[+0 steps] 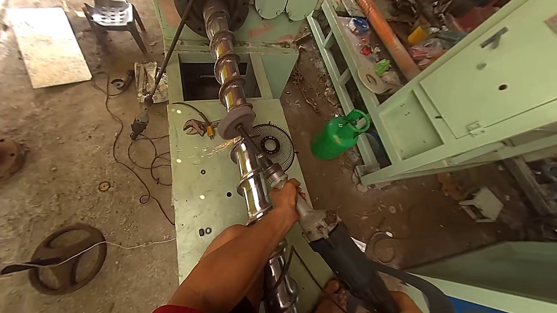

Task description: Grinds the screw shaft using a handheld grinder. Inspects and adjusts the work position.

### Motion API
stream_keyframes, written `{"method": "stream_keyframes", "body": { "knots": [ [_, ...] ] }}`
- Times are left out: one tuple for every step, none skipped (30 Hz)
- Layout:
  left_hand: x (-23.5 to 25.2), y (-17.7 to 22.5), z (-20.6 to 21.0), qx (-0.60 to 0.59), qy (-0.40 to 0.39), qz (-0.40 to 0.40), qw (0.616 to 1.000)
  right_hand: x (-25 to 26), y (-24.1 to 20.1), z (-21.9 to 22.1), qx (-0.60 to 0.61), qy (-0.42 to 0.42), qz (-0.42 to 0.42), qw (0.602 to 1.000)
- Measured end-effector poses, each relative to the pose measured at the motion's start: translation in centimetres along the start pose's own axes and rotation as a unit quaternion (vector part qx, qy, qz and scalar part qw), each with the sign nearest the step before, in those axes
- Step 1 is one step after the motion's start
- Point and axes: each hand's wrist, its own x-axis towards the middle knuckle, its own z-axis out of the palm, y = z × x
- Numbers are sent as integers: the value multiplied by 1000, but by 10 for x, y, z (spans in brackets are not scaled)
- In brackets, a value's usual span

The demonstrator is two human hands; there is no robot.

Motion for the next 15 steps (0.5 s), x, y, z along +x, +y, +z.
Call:
{"method": "stream_keyframes", "body": {
  "knots": [
    [-1, 1, -2, 0, 2, 0, 1000, 0, -2, 0, -2, -1, 0, 1000],
    [-3, 2, -3, 0, 5, 0, 1000, -1, -3, 0, -3, 0, 4, 1000],
    [-3, 3, -5, -1, 7, 0, 1000, -2, -5, 1, -5, 1, 7, 1000],
    [-3, 3, -6, -1, 7, 0, 1000, -3, -7, 1, -7, 2, 9, 1000],
    [-3, 3, -7, 0, 6, 1, 1000, -3, -9, 1, -9, 1, 8, 1000],
    [-3, 3, -7, 1, 8, 1, 1000, -4, -9, 0, -9, 0, 4, 1000],
    [-3, 3, -6, 3, 7, -1, 1000, -4, -9, 0, -10, 1, 4, 1000],
    [-3, 2, -5, 4, 5, -3, 1000, -4, -7, 0, -8, 2, 4, 1000],
    [-3, 1, -3, 6, 2, -3, 1000, -4, -6, 0, -5, 3, 4, 1000],
    [-2, 0, -1, 7, -2, -2, 1000, -5, -5, -1, -1, 2, 5, 1000],
    [-2, 0, 2, 8, -8, -1, 1000, -5, -4, -1, 1, 2, 6, 1000],
    [-1, -1, 5, 10, -16, 2, 1000, -5, -3, -2, 4, 3, 5, 1000],
    [0, -3, 8, 12, -21, 3, 1000, -6, -3, -2, 9, 6, 5, 1000],
    [2, -5, 11, 14, -24, 5, 1000, -6, -4, -1, 16, 6, 8, 1000],
    [3, -7, 16, 18, -26, 4, 999, -7, -4, -1, 24, 8, 12, 1000]
  ]
}}
